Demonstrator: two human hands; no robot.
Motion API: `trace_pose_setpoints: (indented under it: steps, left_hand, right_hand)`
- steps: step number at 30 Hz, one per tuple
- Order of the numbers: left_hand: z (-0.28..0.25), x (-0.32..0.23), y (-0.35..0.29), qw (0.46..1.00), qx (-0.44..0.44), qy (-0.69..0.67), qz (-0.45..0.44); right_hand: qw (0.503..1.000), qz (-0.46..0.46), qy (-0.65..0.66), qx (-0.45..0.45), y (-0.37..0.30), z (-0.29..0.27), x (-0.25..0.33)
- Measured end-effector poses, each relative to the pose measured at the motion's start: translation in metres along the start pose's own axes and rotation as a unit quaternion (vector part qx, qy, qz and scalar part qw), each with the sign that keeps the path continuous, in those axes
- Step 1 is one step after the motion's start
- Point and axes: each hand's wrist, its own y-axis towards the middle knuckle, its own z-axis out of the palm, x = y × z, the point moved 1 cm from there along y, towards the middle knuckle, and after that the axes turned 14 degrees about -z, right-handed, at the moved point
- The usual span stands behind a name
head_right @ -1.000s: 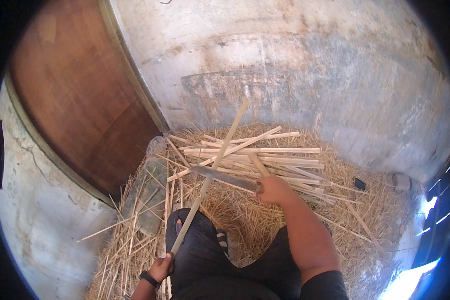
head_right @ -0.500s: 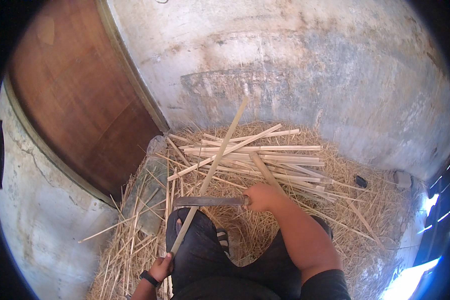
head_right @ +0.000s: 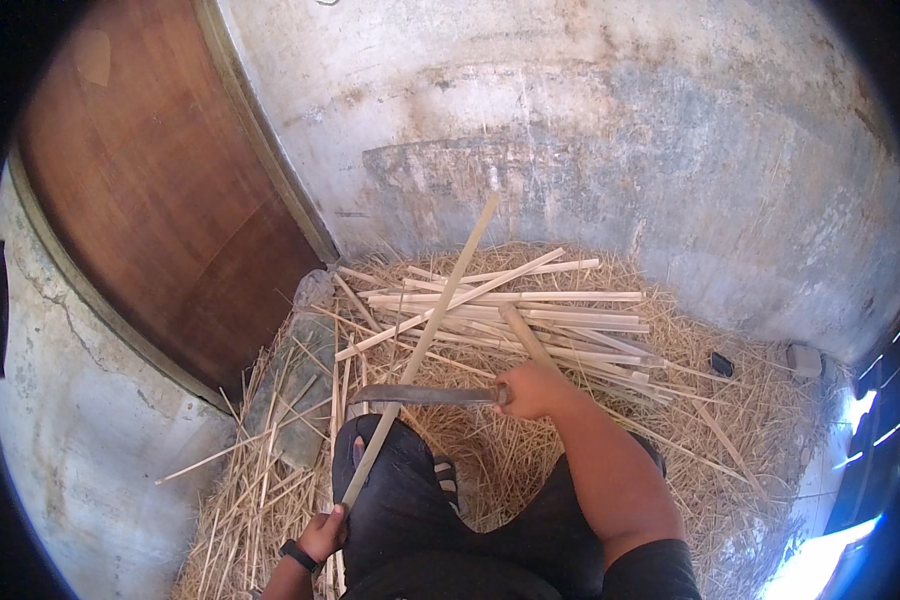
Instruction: The person sits on a straw-covered floor and uses a machete to split a long bamboo stick into thin strips. They hold the stick with their left hand and repeatedly strike it with the machete in their right hand, creating a pile of bamboo strips.
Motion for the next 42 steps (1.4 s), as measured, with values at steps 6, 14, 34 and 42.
trace_pose_setpoints:
  steps: [6, 14, 34, 42]
  left_hand:
    - [0.002, 0.001, -0.003, 1.000, -0.014, 0.006, 0.004]
    - [0.003, 0.000, -0.006, 0.998, -0.037, 0.038, 0.018]
    - [0.010, -0.025, -0.048, 0.970, -0.149, 0.167, 0.094]
    - [0.017, -0.021, -0.043, 0.954, -0.195, 0.179, 0.139]
  right_hand:
    - [0.999, -0.028, -0.033, 0.000, 0.001, -0.001, 0.002]
    - [1.000, -0.009, -0.008, -0.012, -0.001, -0.007, 0.001]
    - [0.996, 0.050, -0.050, -0.048, -0.013, -0.014, -0.006]
    - [0.995, -0.084, -0.047, -0.011, -0.001, -0.001, 0.022]
